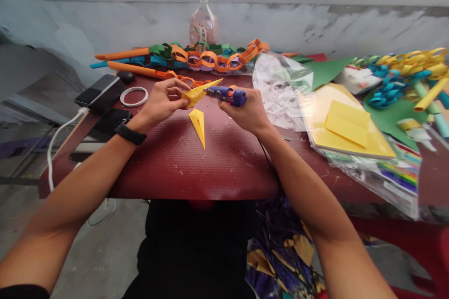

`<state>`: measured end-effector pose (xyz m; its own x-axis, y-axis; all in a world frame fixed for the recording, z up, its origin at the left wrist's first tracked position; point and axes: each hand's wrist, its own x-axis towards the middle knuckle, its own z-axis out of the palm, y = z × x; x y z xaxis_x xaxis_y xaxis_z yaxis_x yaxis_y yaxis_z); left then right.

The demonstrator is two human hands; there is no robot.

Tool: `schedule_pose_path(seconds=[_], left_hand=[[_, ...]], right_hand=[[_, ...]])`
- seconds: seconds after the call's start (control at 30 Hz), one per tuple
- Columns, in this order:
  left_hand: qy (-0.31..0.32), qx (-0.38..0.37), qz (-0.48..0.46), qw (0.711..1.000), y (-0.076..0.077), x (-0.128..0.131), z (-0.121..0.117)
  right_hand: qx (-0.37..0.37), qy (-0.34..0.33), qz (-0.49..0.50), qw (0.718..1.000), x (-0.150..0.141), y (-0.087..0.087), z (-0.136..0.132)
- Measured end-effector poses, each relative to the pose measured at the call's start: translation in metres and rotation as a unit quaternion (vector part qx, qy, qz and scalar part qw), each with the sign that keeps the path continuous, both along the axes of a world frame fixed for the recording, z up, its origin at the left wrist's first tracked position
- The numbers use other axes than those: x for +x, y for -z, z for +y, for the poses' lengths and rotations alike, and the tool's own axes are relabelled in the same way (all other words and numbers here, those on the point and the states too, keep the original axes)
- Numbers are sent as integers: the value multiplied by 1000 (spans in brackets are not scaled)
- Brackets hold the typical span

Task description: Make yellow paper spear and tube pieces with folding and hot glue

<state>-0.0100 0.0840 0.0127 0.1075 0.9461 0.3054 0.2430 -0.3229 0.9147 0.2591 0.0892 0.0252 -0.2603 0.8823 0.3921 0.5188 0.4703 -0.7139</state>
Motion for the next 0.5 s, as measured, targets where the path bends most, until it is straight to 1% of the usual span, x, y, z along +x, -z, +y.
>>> schedule_pose_path(seconds=[0.3,0.5], left_hand=[[-2,-6,-30,1000,3,-2,4],[-10,-10,-10,1000,4,-3,4]], right_hand=[[27,2,-8,1000,4,0,5],[68,11,14,998,6,1,8]])
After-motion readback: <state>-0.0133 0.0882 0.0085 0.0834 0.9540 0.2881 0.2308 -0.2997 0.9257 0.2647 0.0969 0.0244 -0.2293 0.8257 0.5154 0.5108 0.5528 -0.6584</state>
